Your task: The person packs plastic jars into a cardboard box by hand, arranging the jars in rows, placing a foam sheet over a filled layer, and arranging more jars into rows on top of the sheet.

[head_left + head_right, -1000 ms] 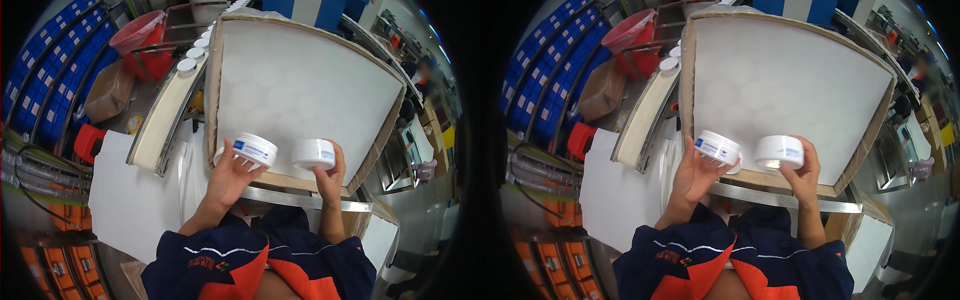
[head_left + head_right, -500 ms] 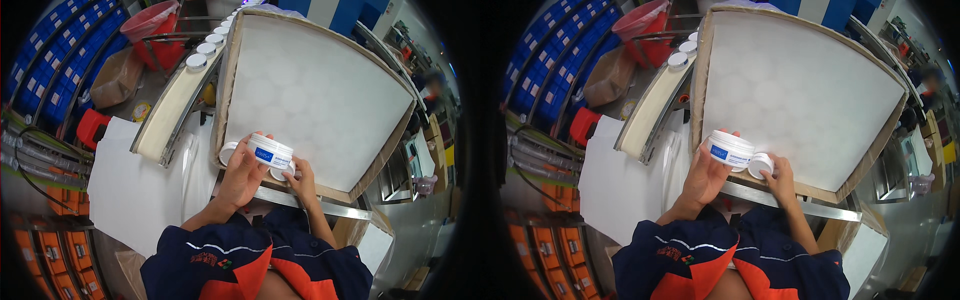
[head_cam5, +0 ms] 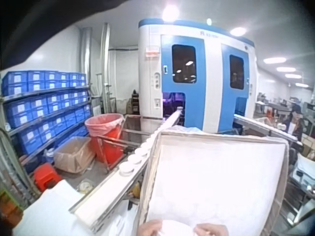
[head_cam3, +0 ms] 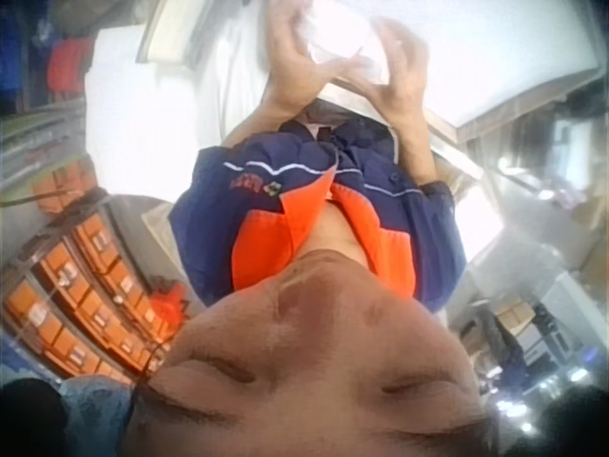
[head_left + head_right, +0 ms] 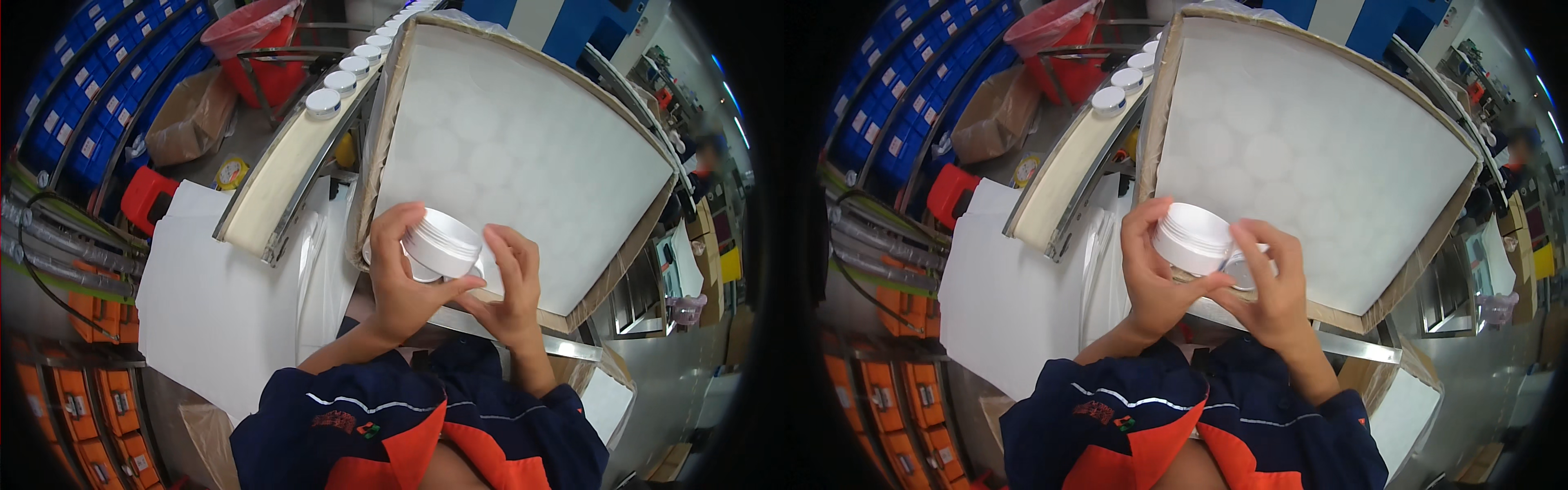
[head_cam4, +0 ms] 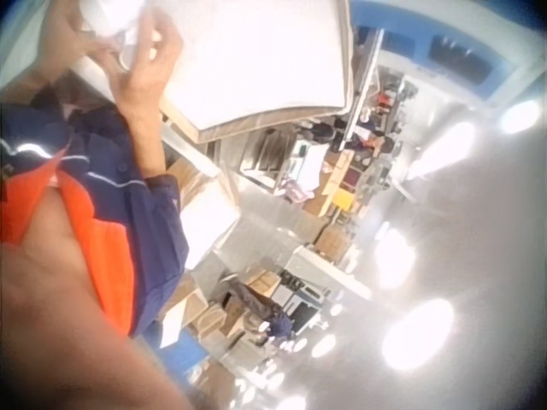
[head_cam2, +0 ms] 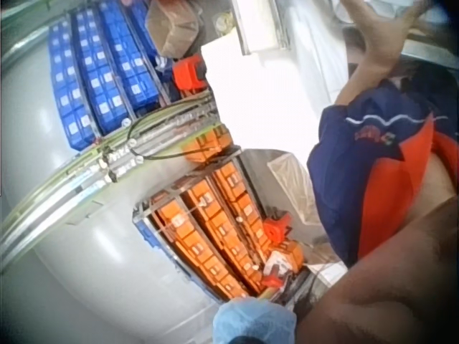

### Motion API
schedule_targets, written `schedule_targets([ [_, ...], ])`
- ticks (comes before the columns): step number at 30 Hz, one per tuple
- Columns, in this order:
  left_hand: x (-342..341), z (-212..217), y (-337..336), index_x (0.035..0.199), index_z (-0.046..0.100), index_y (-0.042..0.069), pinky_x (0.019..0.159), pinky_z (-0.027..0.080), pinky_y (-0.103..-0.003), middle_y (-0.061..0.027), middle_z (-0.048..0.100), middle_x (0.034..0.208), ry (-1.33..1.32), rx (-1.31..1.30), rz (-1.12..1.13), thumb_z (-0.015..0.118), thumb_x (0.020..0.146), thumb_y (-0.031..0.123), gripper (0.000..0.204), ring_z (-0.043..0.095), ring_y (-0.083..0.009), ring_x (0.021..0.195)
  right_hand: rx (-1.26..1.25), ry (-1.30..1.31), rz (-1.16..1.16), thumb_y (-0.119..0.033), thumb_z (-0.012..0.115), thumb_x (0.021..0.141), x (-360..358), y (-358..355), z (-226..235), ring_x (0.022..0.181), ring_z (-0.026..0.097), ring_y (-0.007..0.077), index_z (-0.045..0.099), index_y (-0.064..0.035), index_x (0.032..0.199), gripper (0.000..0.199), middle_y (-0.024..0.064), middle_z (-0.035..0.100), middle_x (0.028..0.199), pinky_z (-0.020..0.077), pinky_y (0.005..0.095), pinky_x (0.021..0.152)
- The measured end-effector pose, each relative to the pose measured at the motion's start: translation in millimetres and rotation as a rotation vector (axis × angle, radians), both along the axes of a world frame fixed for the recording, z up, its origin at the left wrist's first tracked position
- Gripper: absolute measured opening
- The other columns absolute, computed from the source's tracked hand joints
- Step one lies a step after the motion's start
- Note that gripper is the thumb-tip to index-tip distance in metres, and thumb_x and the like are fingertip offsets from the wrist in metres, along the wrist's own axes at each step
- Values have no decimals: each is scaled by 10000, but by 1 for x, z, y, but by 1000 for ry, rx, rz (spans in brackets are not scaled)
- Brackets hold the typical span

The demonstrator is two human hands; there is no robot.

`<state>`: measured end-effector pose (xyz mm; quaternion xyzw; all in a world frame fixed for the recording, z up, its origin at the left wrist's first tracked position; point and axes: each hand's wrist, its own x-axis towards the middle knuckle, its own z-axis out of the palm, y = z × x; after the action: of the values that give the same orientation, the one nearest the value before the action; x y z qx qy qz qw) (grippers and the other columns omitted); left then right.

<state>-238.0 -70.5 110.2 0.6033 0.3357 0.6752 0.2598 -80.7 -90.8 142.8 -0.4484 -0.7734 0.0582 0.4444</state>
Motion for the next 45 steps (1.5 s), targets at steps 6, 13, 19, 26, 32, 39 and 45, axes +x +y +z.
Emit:
schedule_targets([
  [6,-15,3,-8,1308,437,32,973,449,-407,-151,436,1350,-286,-127,-258,929,613,231,875,489,-250,1192,157,92,89,51,705,623,-12,13,-2,950,576,305,602,-14,1111,503,132,636,1002,480,389,798],
  [13,-32,6,-15,1276,500,40,928,464,-401,-121,562,1212,93,-70,-33,931,600,259,830,539,-288,1141,-40,338,184,18,720,657,-25,6,-11,1031,609,332,609,-1,1200,555,173,641,1127,502,370,854],
  [19,-40,12,2,1330,463,32,933,451,-409,-137,548,1260,109,71,-43,943,570,315,943,520,-286,1157,124,186,166,59,712,645,-23,7,-2,1008,617,337,616,0,1197,564,184,635,1117,507,377,851],
  [26,-134,21,202,1497,222,2,1120,233,-535,-319,126,1537,502,-29,749,720,764,599,1069,213,-449,1417,132,132,79,85,714,620,-5,17,-3,987,615,338,626,-3,1183,577,181,633,1076,508,390,834],
  [32,-156,-32,319,1556,188,190,1101,117,-676,-311,-9,1577,861,-414,821,562,758,768,1054,76,-478,1460,86,149,28,84,712,621,9,29,-7,972,615,329,628,-10,1185,578,180,634,1072,508,387,830],
  [39,-135,-58,342,1504,335,269,1028,284,-645,-168,377,1513,1240,-783,684,441,848,738,813,373,-396,1373,-13,143,-142,64,739,633,44,29,-22,976,605,315,627,-16,1188,572,174,613,1098,519,355,793],
  [45,-138,-51,313,1410,456,183,947,375,-619,-155,592,1295,1135,-631,844,548,876,608,689,577,-335,1184,-440,646,-357,-15,738,814,111,6,-78,1037,581,162,605,-13,1241,448,92,579,1169,524,289,806],
])
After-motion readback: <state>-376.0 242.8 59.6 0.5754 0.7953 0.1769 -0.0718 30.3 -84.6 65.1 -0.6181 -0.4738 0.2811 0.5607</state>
